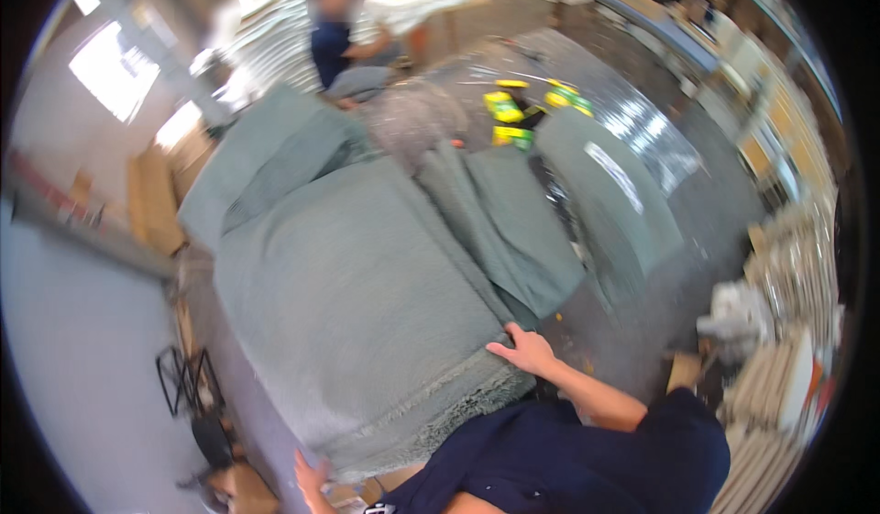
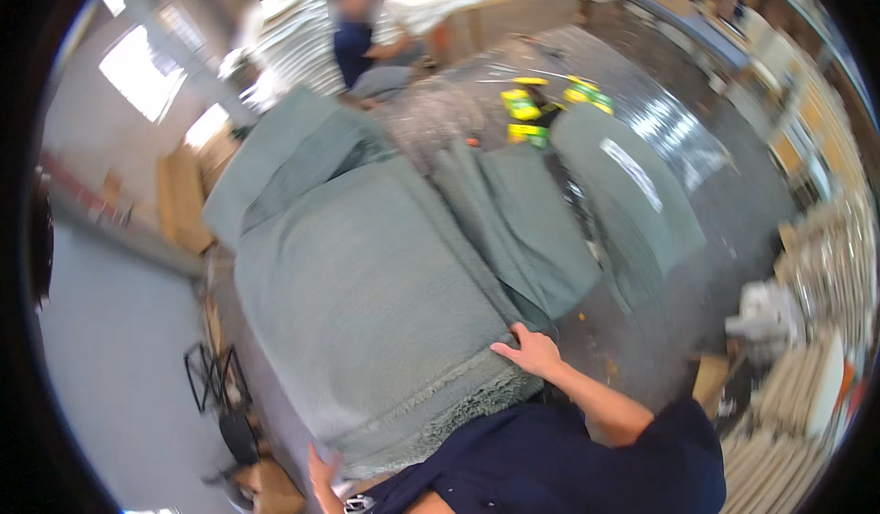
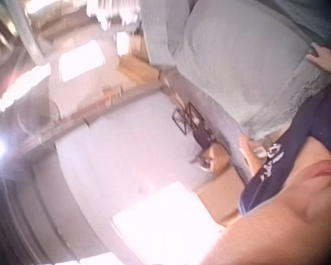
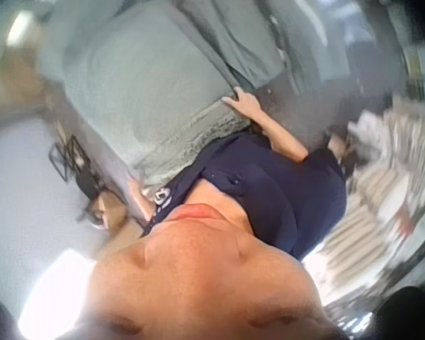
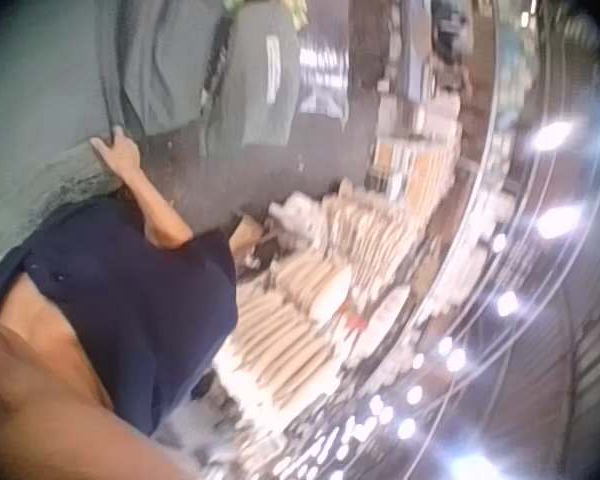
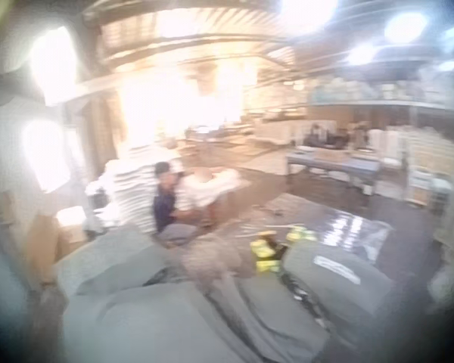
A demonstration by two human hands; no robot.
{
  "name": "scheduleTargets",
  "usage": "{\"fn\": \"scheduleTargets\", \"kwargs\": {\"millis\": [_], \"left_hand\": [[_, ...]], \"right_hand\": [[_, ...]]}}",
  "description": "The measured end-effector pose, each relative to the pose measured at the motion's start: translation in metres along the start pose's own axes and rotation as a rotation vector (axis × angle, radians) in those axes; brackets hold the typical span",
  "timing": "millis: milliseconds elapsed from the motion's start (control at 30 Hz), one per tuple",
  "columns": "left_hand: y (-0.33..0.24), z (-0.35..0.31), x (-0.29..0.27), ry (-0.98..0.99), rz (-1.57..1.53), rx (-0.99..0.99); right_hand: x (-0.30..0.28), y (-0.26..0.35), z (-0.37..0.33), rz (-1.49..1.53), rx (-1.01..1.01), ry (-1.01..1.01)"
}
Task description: The person repeatedly picks up large green fabric pieces from a table, folds them by hand, and places them into a growing stack. The person handles the fabric one piece at a time, smoothing and aligning edges before stacking. A coworker is visible in the background working at a separate station.
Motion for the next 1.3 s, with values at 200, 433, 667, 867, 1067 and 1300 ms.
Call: {"fn": "scheduleTargets", "kwargs": {"millis": [200, 433, 667, 867, 1067, 1300], "left_hand": [[-0.114, 0.053, -0.094, -0.576, 0.039, 0.317], [-0.277, 0.085, 0.001, -0.601, 0.270, 0.279], [-0.291, 0.084, 0.008, -0.638, 0.191, 0.285], [-0.382, 0.104, 0.012, -0.541, -0.021, 0.233], [-0.575, 0.060, 0.045, -0.560, -0.154, 0.505], [-0.723, 0.012, 0.081, -0.499, -0.327, 0.680]], "right_hand": [[0.000, -0.012, 0.001, -0.124, 0.121, 0.044], [-0.018, -0.027, 0.018, 0.045, -0.103, 0.179], [-0.159, -0.170, 0.026, -0.188, 0.079, -0.724], [-0.257, -0.211, 0.117, -0.470, 0.180, -0.780], [-0.288, -0.238, 0.152, -0.353, 0.070, -0.598], [-0.438, -0.260, 0.157, 0.108, -0.091, -0.541]]}}
Point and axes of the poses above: each hand's wrist, its own z-axis towards the middle knuckle, its own x-axis out of the palm, y = z × x, the point moved 8 cm from there along z, towards the middle knuckle, and after that the axes turned 10 degrees about x, right-handed, at the moved point
